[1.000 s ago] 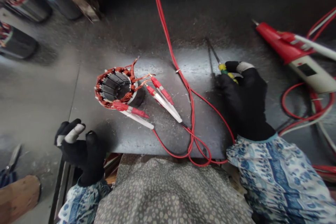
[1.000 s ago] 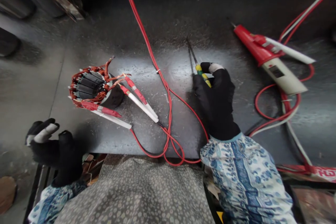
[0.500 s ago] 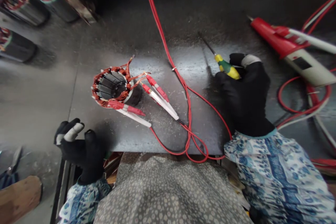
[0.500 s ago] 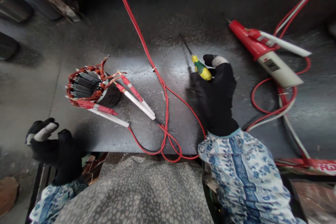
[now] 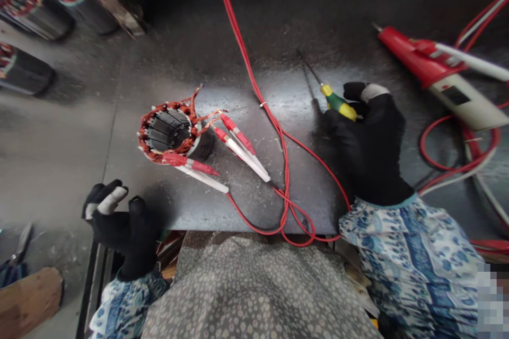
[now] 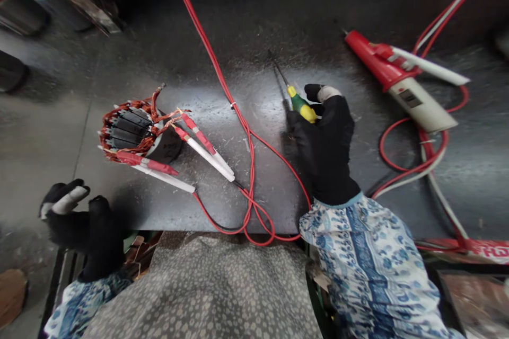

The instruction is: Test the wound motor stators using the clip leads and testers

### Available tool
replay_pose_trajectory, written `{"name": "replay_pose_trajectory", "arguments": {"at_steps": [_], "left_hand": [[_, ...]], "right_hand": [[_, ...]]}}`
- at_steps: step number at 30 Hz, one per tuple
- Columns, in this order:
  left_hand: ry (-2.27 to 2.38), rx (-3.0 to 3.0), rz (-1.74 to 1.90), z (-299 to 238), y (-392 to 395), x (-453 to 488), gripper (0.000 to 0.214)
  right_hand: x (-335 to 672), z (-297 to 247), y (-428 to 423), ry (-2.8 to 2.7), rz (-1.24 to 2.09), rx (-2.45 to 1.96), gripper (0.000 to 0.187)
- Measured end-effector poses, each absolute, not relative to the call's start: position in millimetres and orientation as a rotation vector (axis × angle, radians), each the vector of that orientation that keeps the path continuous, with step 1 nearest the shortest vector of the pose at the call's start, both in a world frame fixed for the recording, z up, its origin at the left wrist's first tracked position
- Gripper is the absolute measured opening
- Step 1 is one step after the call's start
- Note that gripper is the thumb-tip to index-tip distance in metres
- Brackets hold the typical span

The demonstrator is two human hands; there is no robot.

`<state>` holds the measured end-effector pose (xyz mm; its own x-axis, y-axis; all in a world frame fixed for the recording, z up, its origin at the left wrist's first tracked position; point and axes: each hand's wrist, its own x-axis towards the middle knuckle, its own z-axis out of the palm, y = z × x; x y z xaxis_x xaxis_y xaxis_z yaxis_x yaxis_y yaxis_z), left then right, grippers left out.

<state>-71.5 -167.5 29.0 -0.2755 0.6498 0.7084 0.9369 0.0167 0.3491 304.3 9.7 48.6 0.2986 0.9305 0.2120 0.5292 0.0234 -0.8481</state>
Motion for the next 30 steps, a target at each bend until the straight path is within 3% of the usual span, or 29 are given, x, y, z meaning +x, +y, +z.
{"name": "replay_pose_trajectory", "arguments": {"at_steps": [4,9,15,19,30], "left_hand": [[-1.985,-1.624,-1.122,29.5,-169.1,-70.3,0.023],[-1.958,-1.666,-1.154,25.6,-171.8,-72.6,0.033],[-1.961,-1.661,-1.188,26.6,-171.9,-70.2,0.03],[-1.928,-1.689,-1.22,28.7,-170.9,-68.1,0.026],[-1.909,-1.711,-1.249,27.6,-173.6,-68.6,0.022]], "right_hand": [[305.1,40.1,9.7,-1.38,0.478,-1.654,0.035],[300.5,46.3,4.6,-1.73,0.094,-1.381,0.022],[221.0,94.2,10.3,-2.226,0.455,-0.575,0.03],[179.3,89.7,33.1,-2.477,0.501,-0.255,0.029],[175.3,54.7,27.3,-2.493,0.234,-0.343,0.021]]}}
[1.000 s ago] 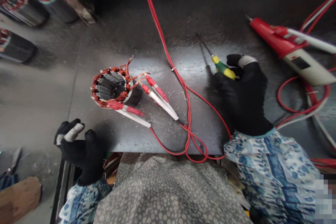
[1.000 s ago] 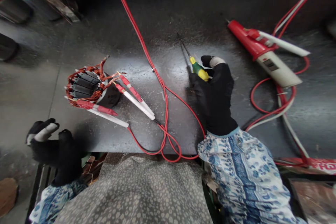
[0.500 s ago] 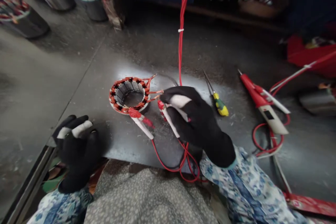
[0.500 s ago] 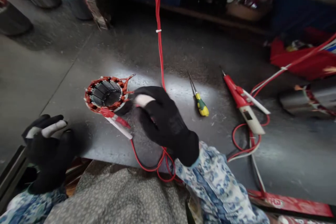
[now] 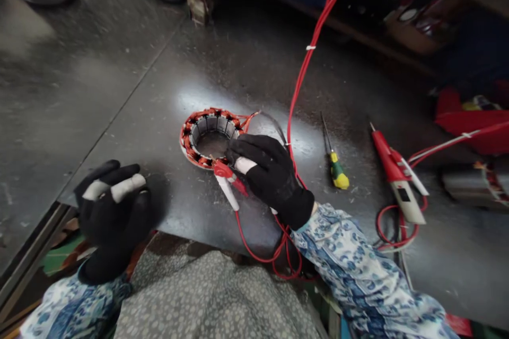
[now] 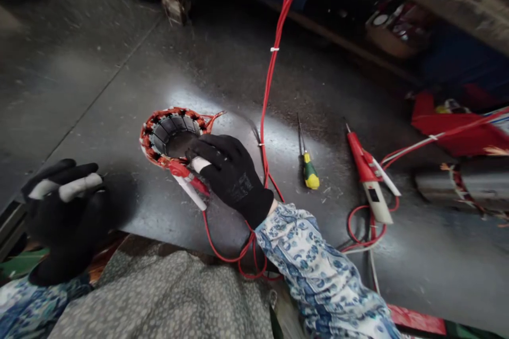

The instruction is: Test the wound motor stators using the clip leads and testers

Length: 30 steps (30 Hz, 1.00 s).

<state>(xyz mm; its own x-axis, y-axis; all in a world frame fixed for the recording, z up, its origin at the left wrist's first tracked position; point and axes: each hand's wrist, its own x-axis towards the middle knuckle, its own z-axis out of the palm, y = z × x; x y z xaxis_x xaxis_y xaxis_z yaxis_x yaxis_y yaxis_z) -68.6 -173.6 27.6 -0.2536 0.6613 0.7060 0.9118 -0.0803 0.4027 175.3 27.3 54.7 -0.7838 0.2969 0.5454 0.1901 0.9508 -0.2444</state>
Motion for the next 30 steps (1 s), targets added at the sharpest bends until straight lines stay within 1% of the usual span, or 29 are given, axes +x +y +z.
{"name": "replay_pose_trajectory", "arguments": {"at_steps": [4,7,10,13,15,17,19,21,23,25,26,30], "left_hand": [[-1.935,-1.721,-1.234,28.0,-173.0,-68.7,0.022],[-1.923,-1.703,-1.251,28.1,-171.7,-67.8,0.021],[-1.921,-1.699,-1.253,28.3,-171.3,-66.7,0.023],[-1.935,-1.707,-1.221,27.2,-171.9,-67.8,0.025],[-1.935,-1.712,-1.208,25.4,-172.4,-69.7,0.026],[-1.95,-1.703,-1.195,23.1,-172.8,-71.6,0.026],[-1.967,-1.694,-1.174,21.2,-173.1,-73.1,0.026],[-1.979,-1.694,-1.148,20.7,-173.0,-73.8,0.026],[-2.001,-1.705,-1.115,22.8,-171.8,-73.9,0.027],[-2.023,-1.736,-1.071,28.3,-167.9,-73.2,0.034],[-2.017,-1.759,-1.064,32.1,-164.6,-72.5,0.04],[-1.939,-1.962,-1.074,49.3,-140.7,-69.3,0.067]], "right_hand": [[182.8,77.2,14.9,-2.476,0.263,-0.43,0.019],[212.9,92.1,8.2,-2.19,0.284,-0.688,0.028],[252.8,76.6,9.3,-1.844,0.219,-1.023,0.029],[277.6,50.6,12.9,-1.716,0.157,-1.182,0.025],[277.5,48.7,7.9,-1.697,0.124,-1.172,0.023],[264.6,62.9,-6.9,-1.726,0.13,-1.1,0.018],[242.9,82.7,-28.2,-1.84,0.223,-0.994,0.014],[217.5,95.1,-48.9,-2.028,0.365,-0.892,0.017],[193.5,94.6,-62.2,-2.143,0.389,-0.882,0.026],[175.0,86.1,-66.1,-2.208,0.354,-0.954,0.034],[168.5,81.7,-65.1,-2.236,0.352,-0.996,0.034],[160.5,77.9,-55.9,-2.281,0.477,-1.049,0.025]]}}
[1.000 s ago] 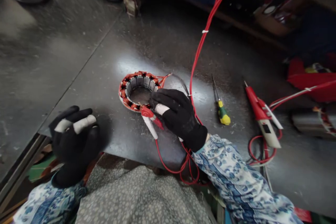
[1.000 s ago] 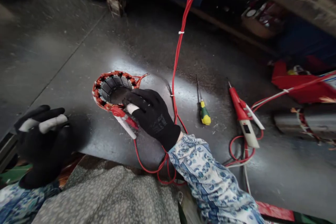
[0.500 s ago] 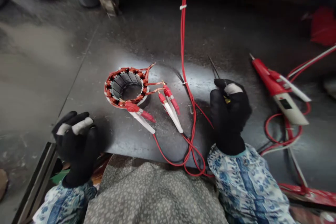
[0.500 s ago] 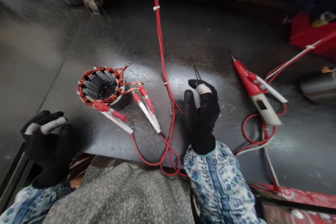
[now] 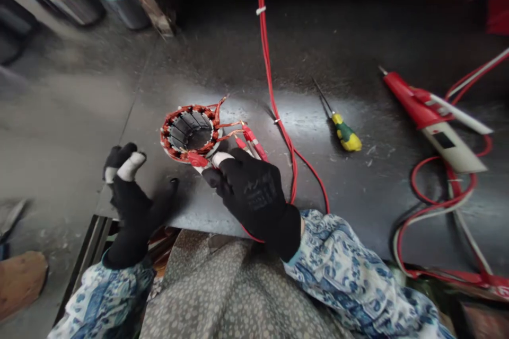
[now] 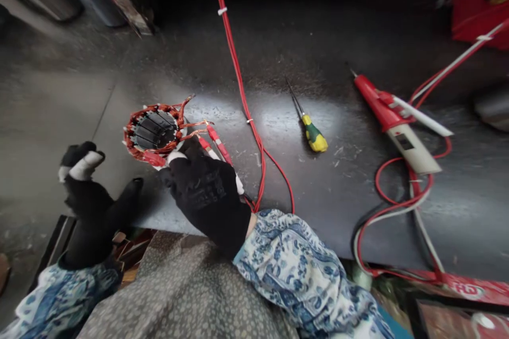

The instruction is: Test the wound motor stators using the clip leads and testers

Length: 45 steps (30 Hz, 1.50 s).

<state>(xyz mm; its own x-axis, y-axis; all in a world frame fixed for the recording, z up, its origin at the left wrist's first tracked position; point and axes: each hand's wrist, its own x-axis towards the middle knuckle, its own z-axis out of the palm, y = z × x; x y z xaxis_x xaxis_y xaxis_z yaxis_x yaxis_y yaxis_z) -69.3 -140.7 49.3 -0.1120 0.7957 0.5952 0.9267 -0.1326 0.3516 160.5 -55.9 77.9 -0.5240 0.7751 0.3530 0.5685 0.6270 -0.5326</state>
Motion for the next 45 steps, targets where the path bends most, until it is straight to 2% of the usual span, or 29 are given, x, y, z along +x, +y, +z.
{"name": "replay_pose_trajectory", "arguments": {"at_steps": [2,8,14,18,21,24,28,33,35,38,40,42,45], "left_hand": [[-1.869,-2.154,-1.011,54.7,-125.1,-69.3,0.07],[-1.651,-2.409,-0.972,54.3,-96.8,-75.7,0.057],[-1.932,-2.271,-0.965,52.9,-136.3,-71.9,0.078],[-2.068,-1.933,-0.947,35.2,-181.1,-76.3,0.068],[-2.001,-1.924,-0.861,16.8,-195.5,-80.3,0.05],[-1.883,-1.97,-0.824,6.6,-194.5,-80.4,0.032],[-1.929,-1.943,-0.85,7.8,-189.7,-76.0,0.032],[-1.972,-1.974,-0.834,14.7,-189.8,-69.3,0.029],[-2.055,-1.956,-0.902,20.5,-189.2,-63.9,0.024],[-2.157,-1.815,-1.098,35.1,-182.2,-53.6,0.021],[-2.103,-1.769,-1.209,46.8,-171.0,-48.4,0.026],[-1.978,-1.833,-1.241,56.6,-154.9,-45.8,0.036],[-1.778,-1.994,-1.208,63.9,-128.3,-42.9,0.043]], "right_hand": [[165.0,81.2,-54.4,-2.277,0.568,-1.064,0.025],[185.9,67.6,-61.9,-2.271,0.857,-1.174,0.02],[219.2,80.7,-64.0,-2.151,0.994,-1.134,0.021],[267.3,88.5,-43.7,-1.792,0.793,-1.43,0.024],[285.9,71.5,-25.6,-1.625,0.541,-1.562,0.023],[289.3,52.7,-17.3,-1.642,0.551,-1.545,0.023],[297.0,46.2,-17.3,-1.699,0.453,-1.496,0.021],[281.9,71.2,-41.6,-1.783,0.348,-1.446,0.021],[254.5,79.9,-58.9,-1.969,0.437,-1.27,0.028],[204.2,77.5,-79.0,-2.215,0.428,-1.126,0.06],[179.2,69.1,-84.9,-2.285,0.344,-1.163,0.069],[169.2,61.5,-87.9,-2.314,0.311,-1.238,0.061],[180.9,59.3,-92.5,-2.317,0.347,-1.303,0.039]]}}
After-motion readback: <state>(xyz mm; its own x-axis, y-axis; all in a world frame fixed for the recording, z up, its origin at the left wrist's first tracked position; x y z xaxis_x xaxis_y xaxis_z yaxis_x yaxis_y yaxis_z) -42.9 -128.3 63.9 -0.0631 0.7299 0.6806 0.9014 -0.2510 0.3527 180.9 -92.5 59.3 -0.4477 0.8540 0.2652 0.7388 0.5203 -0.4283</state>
